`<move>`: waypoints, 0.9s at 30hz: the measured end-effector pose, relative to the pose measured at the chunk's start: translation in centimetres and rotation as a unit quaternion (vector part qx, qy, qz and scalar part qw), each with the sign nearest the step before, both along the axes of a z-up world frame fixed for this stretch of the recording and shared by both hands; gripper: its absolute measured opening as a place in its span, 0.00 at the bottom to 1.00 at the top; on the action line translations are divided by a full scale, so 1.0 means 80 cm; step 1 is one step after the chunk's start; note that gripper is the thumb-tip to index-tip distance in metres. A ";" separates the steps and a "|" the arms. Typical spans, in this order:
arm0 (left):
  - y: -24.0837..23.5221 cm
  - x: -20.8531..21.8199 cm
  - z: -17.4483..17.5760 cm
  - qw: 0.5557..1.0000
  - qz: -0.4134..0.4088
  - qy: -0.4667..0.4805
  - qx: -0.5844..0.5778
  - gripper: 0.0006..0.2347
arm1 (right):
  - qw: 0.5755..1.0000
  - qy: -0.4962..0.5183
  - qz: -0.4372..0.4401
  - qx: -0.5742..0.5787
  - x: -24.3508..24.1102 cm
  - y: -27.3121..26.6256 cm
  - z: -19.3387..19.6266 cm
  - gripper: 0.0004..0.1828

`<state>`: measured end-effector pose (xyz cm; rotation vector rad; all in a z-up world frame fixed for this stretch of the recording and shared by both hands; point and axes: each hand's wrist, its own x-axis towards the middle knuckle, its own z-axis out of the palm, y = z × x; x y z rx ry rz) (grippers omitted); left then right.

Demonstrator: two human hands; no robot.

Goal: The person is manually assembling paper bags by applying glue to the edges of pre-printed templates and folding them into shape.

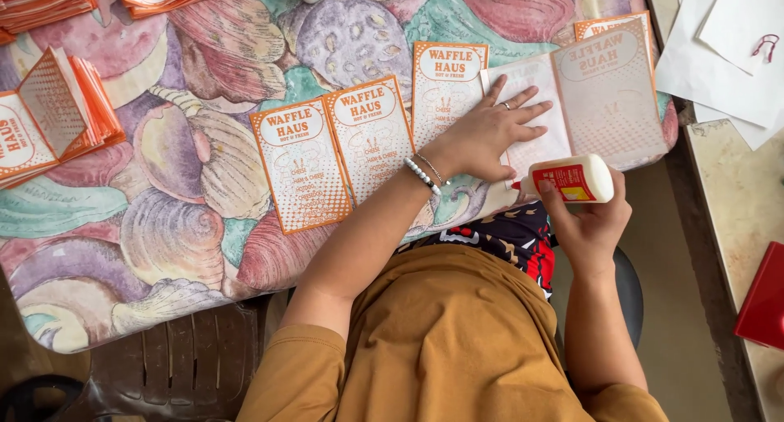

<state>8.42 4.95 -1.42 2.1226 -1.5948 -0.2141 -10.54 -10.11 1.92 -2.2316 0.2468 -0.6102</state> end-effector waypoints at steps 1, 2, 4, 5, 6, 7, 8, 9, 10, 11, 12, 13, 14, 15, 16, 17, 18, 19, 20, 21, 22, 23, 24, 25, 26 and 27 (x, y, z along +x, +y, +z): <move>0.001 0.000 0.001 1.000 0.003 0.000 0.000 0.34 | 1.000 0.000 0.003 0.000 0.000 -0.003 -0.005 0.28; 0.001 0.001 0.003 1.000 0.002 0.003 0.005 0.34 | 1.000 0.002 -0.009 -0.007 0.000 -0.006 -0.009 0.28; 0.000 0.000 0.007 1.000 0.000 0.008 0.008 0.34 | 1.000 0.006 -0.022 -0.018 -0.003 -0.015 -0.014 0.28; 0.001 -0.001 0.010 1.000 0.000 0.011 0.018 0.34 | 0.999 -0.015 -0.021 -0.023 -0.003 -0.019 -0.016 0.27; 0.002 -0.001 0.013 1.000 0.001 0.014 0.028 0.34 | 0.999 -0.037 -0.020 -0.028 -0.004 -0.024 -0.018 0.27; 0.001 -0.001 0.010 1.000 0.002 0.014 0.027 0.34 | 0.999 -0.037 -0.019 -0.029 -0.004 -0.024 -0.020 0.27; 0.001 0.000 0.008 1.000 0.002 0.010 0.019 0.34 | 0.998 -0.043 -0.033 -0.018 -0.005 -0.024 -0.022 0.27; 0.000 -0.001 0.004 1.000 0.001 0.008 0.010 0.33 | 0.998 -0.048 -0.047 -0.007 -0.007 -0.024 -0.025 0.27; -0.001 0.000 0.002 1.000 0.002 0.008 0.009 0.33 | 0.998 -0.047 -0.046 -0.008 -0.006 -0.018 -0.024 0.27; -0.002 0.001 -0.001 1.000 0.001 0.001 0.006 0.34 | 0.998 -0.046 -0.040 -0.021 -0.007 -0.013 -0.024 0.27; -0.003 0.001 -0.004 1.000 0.000 -0.006 0.004 0.34 | 0.998 -0.045 -0.034 -0.033 -0.007 -0.008 -0.024 0.27; -0.002 0.001 -0.003 1.000 0.000 -0.005 0.003 0.34 | 0.998 -0.044 -0.033 -0.034 -0.005 -0.007 -0.025 0.27; -0.001 0.002 -0.002 1.000 0.002 0.000 0.004 0.34 | 0.998 -0.038 -0.033 -0.043 -0.004 -0.006 -0.026 0.27; -0.001 0.001 -0.001 1.000 0.004 0.006 0.006 0.34 | 0.998 -0.031 -0.033 -0.052 -0.004 -0.005 -0.027 0.26; -0.003 0.000 -0.003 1.000 0.004 0.009 0.004 0.34 | 0.998 -0.028 -0.033 -0.053 -0.005 -0.010 -0.026 0.26; -0.003 0.000 -0.005 1.000 0.005 0.003 0.005 0.34 | 0.997 -0.041 -0.040 -0.054 -0.004 -0.014 -0.027 0.26; -0.003 0.001 -0.007 1.000 0.006 -0.002 0.007 0.34 | 0.996 -0.053 -0.046 -0.055 -0.002 -0.017 -0.026 0.26; -0.002 0.001 -0.004 1.000 0.008 -0.002 0.006 0.34 | 0.996 -0.053 -0.044 -0.055 -0.002 -0.015 -0.025 0.26; -0.001 0.000 -0.002 1.000 0.007 0.007 0.010 0.34 | 0.997 -0.056 -0.045 -0.027 -0.002 -0.014 -0.023 0.27; -0.001 0.000 0.000 1.000 0.004 0.016 0.014 0.34 | 0.997 -0.060 -0.048 0.001 -0.003 -0.012 -0.022 0.27; -0.001 0.002 -0.003 1.000 0.005 0.017 0.015 0.34 | 0.997 -0.059 -0.048 0.001 -0.003 -0.007 -0.021 0.27; -0.002 0.002 -0.007 1.000 0.005 0.005 0.003 0.34 | 0.997 -0.064 -0.037 -0.014 -0.005 -0.001 -0.021 0.27; -0.004 0.001 -0.011 1.000 0.005 -0.006 -0.009 0.34 | 0.997 -0.069 -0.026 -0.028 -0.007 0.003 -0.020 0.27; -0.004 0.001 -0.012 1.000 0.003 -0.004 -0.009 0.34 | 0.997 -0.068 -0.027 -0.028 -0.008 0.005 -0.023 0.27; -0.004 0.000 -0.012 1.000 0.004 -0.004 -0.011 0.34 | 0.997 -0.054 -0.031 -0.039 -0.008 0.006 -0.026 0.27; -0.003 0.002 -0.011 1.000 0.007 -0.006 -0.013 0.33 | 0.997 -0.042 -0.034 -0.050 -0.006 0.008 -0.029 0.27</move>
